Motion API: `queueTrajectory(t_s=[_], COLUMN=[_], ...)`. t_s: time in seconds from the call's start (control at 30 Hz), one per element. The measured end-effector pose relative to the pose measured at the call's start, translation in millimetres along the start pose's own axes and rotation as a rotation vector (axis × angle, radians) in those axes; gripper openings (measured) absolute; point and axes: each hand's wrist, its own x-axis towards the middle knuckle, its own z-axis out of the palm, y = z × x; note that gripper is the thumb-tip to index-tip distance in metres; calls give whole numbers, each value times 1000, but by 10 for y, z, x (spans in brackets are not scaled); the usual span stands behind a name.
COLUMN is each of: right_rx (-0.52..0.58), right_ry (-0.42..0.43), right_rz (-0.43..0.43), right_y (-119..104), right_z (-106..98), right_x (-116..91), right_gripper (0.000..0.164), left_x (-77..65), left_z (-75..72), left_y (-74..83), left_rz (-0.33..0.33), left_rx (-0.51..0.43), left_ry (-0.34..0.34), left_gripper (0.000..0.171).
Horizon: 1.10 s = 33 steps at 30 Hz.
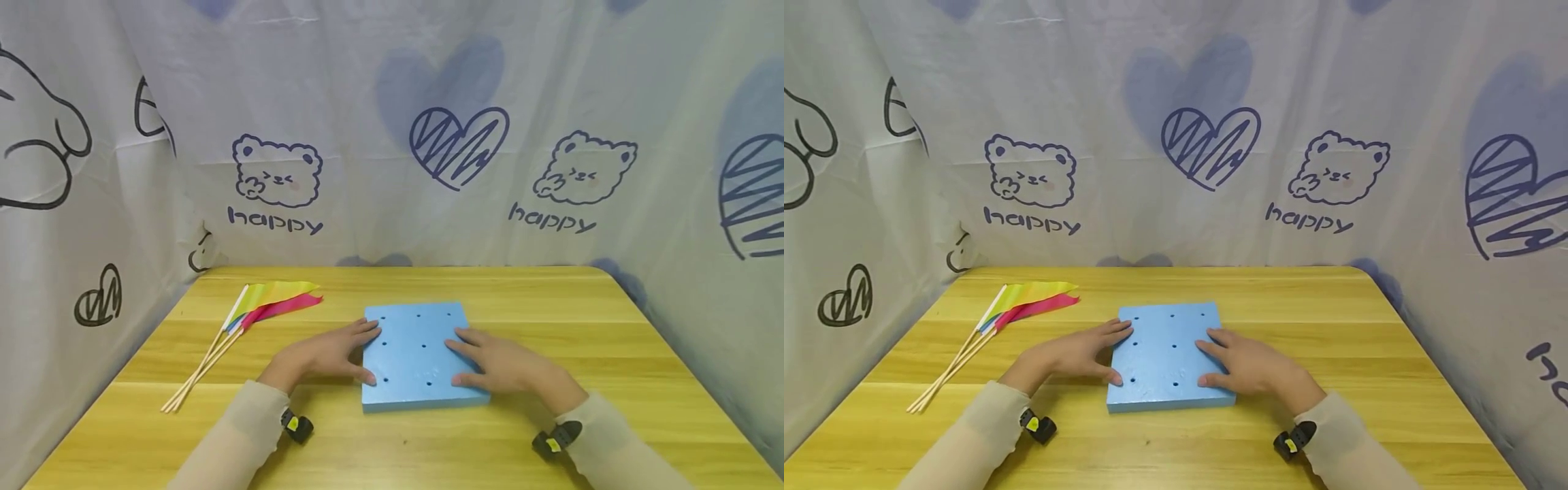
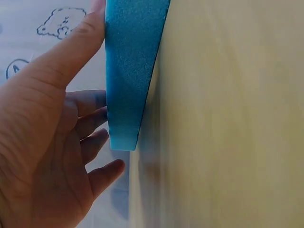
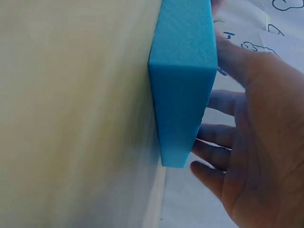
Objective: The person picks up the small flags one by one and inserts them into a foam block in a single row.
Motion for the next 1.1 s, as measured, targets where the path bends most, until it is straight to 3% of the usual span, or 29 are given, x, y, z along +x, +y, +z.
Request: queueTrajectory(t_s=[0.17,0.33,0.6,0.77,1.1], right_rx=[-5,45,52,66,96], right_ry=[20,-12,-39,-43,-30], right_rz=[-68,-131,-116,-111,-128], right_y=[-36,-68,-102,-114,-126], right_z=[20,43,44,34,40], right_x=[-41,-60,-82,-88,-94], right_gripper=[88,87,89,89,87], left_x=[-87,-163,-226,-279,-446], left_z=[15,22,-29,-92,-221], left_y=[4,8,35,-41,-330], left_rz=[54,78,84,80,-53], left_rx=[19,-18,-24,-23,-5], left_ry=[0,-13,4,92,285], left_gripper=[101,97,91,82,67])
